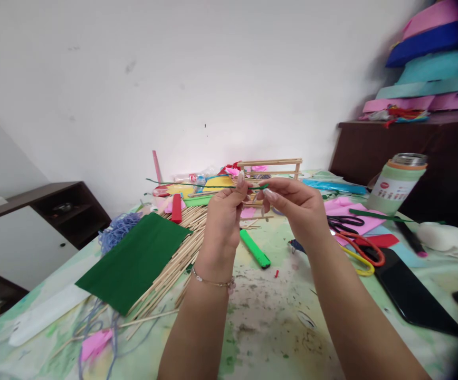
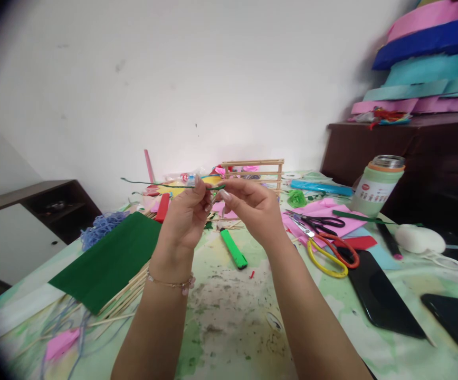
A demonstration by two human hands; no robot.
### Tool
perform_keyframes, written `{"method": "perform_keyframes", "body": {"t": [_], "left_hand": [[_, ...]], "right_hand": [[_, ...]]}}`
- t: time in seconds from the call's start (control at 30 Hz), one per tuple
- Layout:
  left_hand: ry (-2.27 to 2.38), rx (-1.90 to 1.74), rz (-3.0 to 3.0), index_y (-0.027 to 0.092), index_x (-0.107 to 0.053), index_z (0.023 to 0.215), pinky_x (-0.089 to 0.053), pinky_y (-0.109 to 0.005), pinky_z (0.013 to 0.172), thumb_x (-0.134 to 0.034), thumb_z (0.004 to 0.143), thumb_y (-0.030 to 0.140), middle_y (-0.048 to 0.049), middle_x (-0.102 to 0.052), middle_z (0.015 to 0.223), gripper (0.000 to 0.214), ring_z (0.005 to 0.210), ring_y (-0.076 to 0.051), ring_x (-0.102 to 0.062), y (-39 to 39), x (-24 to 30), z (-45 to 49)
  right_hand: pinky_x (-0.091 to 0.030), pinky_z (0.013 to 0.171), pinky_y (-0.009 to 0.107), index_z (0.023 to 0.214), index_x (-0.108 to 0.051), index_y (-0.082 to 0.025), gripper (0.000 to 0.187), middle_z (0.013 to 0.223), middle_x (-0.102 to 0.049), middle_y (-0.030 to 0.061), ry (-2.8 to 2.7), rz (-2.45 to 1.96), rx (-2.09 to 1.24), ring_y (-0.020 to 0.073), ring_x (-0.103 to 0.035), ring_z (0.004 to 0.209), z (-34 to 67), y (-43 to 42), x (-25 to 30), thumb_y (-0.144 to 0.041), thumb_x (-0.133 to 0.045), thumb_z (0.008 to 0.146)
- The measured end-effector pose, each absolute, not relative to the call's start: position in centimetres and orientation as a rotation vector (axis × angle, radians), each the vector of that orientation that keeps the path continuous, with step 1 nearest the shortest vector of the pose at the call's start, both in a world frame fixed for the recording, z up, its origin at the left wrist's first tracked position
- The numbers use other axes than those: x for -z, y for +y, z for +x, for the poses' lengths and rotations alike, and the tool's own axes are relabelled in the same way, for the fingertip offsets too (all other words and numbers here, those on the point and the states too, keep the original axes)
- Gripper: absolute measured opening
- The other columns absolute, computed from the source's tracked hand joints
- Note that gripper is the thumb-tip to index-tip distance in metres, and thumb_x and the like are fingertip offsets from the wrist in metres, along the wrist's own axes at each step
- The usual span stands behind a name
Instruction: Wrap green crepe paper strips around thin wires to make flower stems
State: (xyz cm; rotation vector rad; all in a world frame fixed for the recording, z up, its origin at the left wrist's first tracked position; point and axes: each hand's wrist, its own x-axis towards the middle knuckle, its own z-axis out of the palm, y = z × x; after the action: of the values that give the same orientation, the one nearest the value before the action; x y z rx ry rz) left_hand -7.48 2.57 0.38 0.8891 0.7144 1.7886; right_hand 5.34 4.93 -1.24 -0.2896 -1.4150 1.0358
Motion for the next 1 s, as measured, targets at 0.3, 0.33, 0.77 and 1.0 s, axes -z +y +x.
{"method": "perform_keyframes", "body": {"t": [0.3,0.33,0.77,1.0], "left_hand": [[0.707,-1.691,0.860,0.014,-0.062,0.063,-0.030,-0.024,0.053,-0.086,0.059,0.034,0.0020,-0.053,0.060,0.031,0.056,-0.008,-0.044,2.5,-0.4,-7.1],[0.717,-1.677,0.854,0.014,-0.062,0.064,-0.029,-0.023,0.053,-0.086,0.059,0.034,0.0018,-0.054,0.061,0.032,0.056,-0.008,-0.044,2.5,-0.4,-7.0],[0.878,-1.902,1.221,0.018,-0.068,0.062,-0.039,-0.026,0.063,-0.082,0.062,0.048,0.0004,-0.062,0.061,0.033,0.064,-0.011,-0.051,2.3,-0.1,-7.0],[0.908,-2.036,1.478,0.021,-0.069,0.066,-0.043,-0.027,0.067,-0.076,0.073,0.039,-0.0011,-0.066,0.073,0.020,0.072,-0.013,-0.056,2.1,0.2,-7.3]], "right_hand": [[-0.052,0.053,0.028,0.081,-0.072,-0.022,0.008,0.065,-0.070,-0.0028,-1.399,-0.334,-0.965,0.0104,-0.061,0.054,5.5,5.0,1.3,-0.023,-0.075,0.074],[-0.052,0.053,0.027,0.081,-0.072,-0.022,0.008,0.066,-0.070,-0.0028,-1.395,-0.341,-0.936,0.0104,-0.061,0.054,5.5,5.1,1.4,-0.023,-0.075,0.074],[-0.052,0.062,0.030,0.089,-0.073,-0.024,0.023,0.078,-0.070,0.0009,-1.426,-0.454,-0.734,0.0117,-0.061,0.060,6.6,5.1,0.9,-0.043,-0.059,0.088],[-0.053,0.071,0.035,0.083,-0.074,-0.026,0.010,0.081,-0.074,0.0023,-1.710,-0.537,-0.387,0.0188,-0.067,0.076,7.6,3.7,-0.2,-0.034,-0.070,0.081]]}}
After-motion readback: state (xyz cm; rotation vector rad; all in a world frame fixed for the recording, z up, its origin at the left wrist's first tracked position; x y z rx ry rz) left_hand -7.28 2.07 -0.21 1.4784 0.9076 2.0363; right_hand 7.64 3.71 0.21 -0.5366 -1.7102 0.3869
